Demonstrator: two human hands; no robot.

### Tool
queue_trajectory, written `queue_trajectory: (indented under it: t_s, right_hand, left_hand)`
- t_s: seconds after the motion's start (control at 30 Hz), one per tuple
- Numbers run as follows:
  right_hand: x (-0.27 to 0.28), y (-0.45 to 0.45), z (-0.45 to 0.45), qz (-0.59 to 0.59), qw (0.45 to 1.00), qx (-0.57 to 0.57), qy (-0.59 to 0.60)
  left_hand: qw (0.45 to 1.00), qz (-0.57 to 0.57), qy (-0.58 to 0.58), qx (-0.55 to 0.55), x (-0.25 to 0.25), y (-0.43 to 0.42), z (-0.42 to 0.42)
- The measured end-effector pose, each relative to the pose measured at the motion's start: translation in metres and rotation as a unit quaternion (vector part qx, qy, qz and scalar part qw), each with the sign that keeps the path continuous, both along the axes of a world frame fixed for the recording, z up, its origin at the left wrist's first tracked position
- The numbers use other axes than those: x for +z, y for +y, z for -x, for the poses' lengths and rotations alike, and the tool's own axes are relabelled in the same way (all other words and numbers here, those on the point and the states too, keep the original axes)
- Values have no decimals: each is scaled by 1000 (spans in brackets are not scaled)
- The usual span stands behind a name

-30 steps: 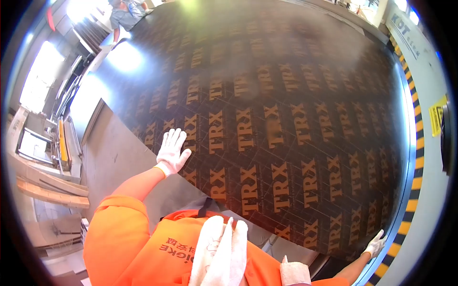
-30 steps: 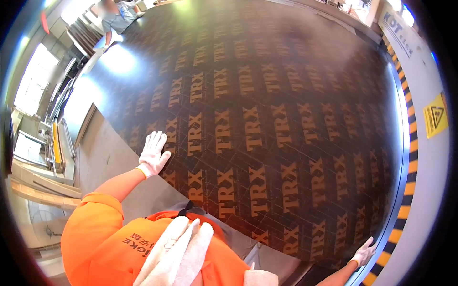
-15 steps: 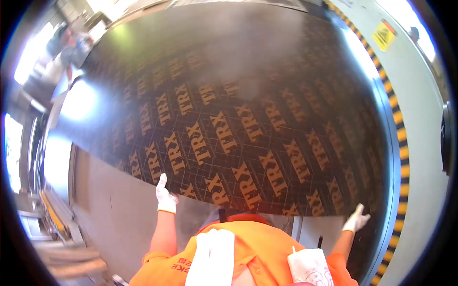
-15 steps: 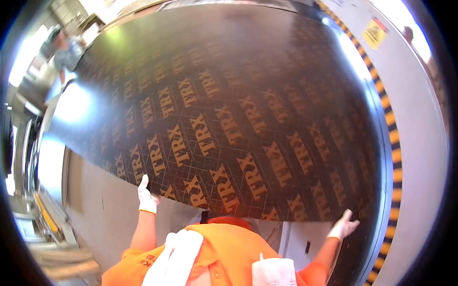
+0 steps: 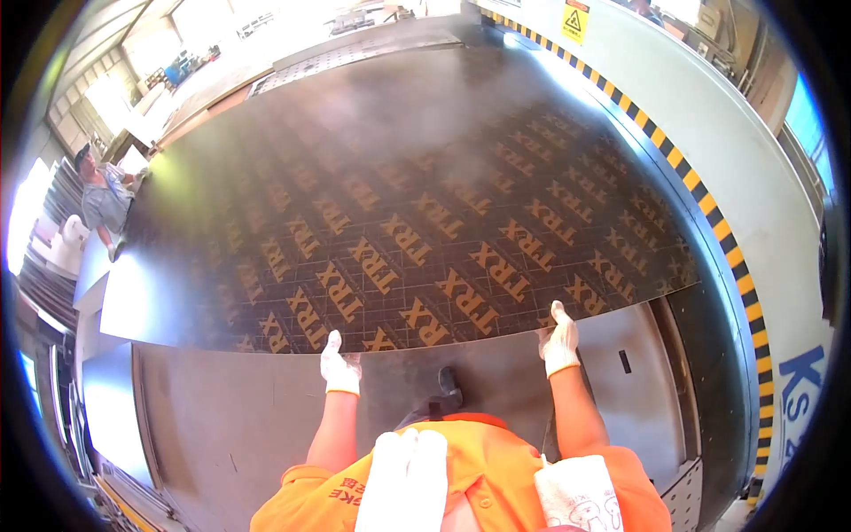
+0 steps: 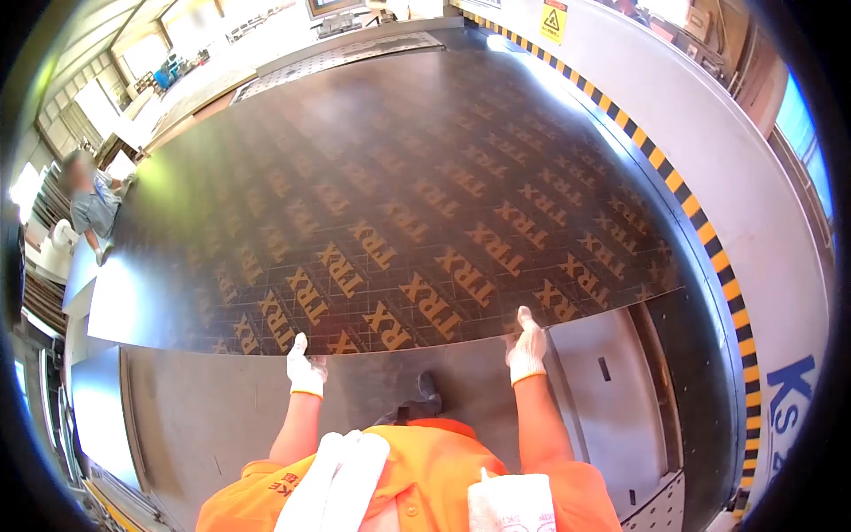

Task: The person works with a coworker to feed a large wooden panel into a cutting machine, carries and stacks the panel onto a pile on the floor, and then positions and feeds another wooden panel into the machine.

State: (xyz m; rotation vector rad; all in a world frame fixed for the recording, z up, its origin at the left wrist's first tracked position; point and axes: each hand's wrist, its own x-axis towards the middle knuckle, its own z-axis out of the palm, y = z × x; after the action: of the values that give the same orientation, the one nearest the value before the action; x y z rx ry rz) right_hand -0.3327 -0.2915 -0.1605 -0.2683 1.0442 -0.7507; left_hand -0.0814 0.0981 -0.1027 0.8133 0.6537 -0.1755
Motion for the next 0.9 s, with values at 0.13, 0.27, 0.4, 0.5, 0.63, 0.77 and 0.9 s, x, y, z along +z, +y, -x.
queue_trajectory:
  t_s: [0.13,0.27,0.4,0.5,0.63,0.77,0.9]
  right_hand:
    - [8,13,0,21,1000,9,5]
    - [9,3,-30,34,999,10,15]
    - [2,-20,-78,32,998,-10,54]
    - [13,-37,-132,18,997,-36,71]
    - [-5,-11,-218,-5,991,-69,114]
    - [0,-58,-238,-37,993,-63,-95]
    - [-17,-148,-173,-130,989,-32,-56]
  left_hand:
    - [1000,-11,7,-22,2,13,-1]
    - [994,53,-27,-92,-6,26,-34]
    - [980,47,-5,-194,1,32,-94]
    - [999,7,-21,-42,23,61,-192]
    - [996,-56,-4,-68,41,152,-333]
    - [993,-48,-23,-107,13,57,-303]
    - [992,-35,-4,-118,-25,-168,-151]
